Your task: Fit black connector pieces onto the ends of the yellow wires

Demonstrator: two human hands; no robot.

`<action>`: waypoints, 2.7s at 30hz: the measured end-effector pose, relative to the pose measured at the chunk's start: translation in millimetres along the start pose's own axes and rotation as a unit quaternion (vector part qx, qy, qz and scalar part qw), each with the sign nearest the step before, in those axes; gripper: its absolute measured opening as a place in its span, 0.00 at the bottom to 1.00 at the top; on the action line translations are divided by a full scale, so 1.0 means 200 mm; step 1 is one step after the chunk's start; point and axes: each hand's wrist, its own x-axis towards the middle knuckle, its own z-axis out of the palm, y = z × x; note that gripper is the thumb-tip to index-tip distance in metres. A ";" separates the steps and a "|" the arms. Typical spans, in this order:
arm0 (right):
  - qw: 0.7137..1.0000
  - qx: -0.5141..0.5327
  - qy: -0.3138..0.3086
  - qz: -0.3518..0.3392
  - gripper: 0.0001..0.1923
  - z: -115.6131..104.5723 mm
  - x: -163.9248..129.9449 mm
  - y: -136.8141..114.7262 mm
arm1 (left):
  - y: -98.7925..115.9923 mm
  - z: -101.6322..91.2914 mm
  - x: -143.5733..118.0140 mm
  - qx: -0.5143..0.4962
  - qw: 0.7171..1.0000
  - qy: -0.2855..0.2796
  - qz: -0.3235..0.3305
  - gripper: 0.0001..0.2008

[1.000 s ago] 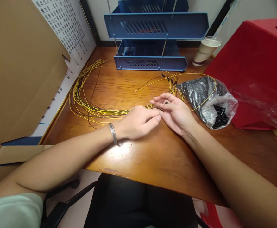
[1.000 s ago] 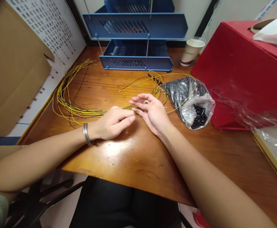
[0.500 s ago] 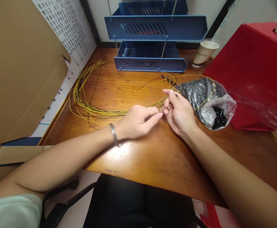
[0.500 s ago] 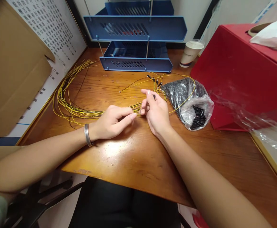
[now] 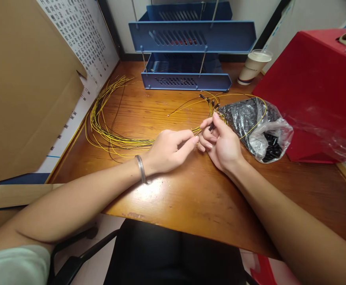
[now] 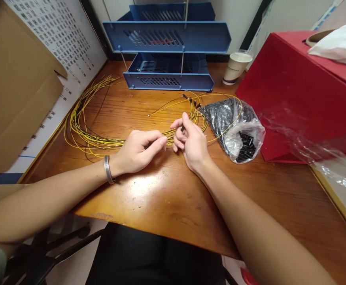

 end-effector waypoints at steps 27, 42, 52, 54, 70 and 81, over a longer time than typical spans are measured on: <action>0.996 -0.083 -0.015 -0.030 0.13 -0.01 -0.01 0.03 | 0.00 0.00 0.00 -0.029 0.999 0.015 0.007 0.15; 0.999 0.007 -0.022 0.028 0.13 0.00 -0.01 0.00 | -0.01 0.00 0.00 -0.037 0.999 0.030 -0.010 0.14; 1.000 0.016 0.008 0.010 0.09 0.00 0.00 -0.01 | -0.01 0.01 -0.01 -0.054 0.997 0.048 -0.015 0.13; 1.000 0.015 0.000 0.008 0.09 -0.01 0.00 -0.01 | -0.01 0.02 -0.01 -0.055 0.997 0.048 -0.011 0.13; 0.999 -0.029 -0.045 -0.012 0.14 0.00 0.00 0.00 | 0.02 0.01 -0.03 -0.008 0.996 -0.030 0.083 0.14; 0.996 -0.081 -0.023 -0.019 0.15 -0.03 0.01 0.03 | 0.01 0.02 -0.02 -0.032 0.997 -0.017 0.065 0.13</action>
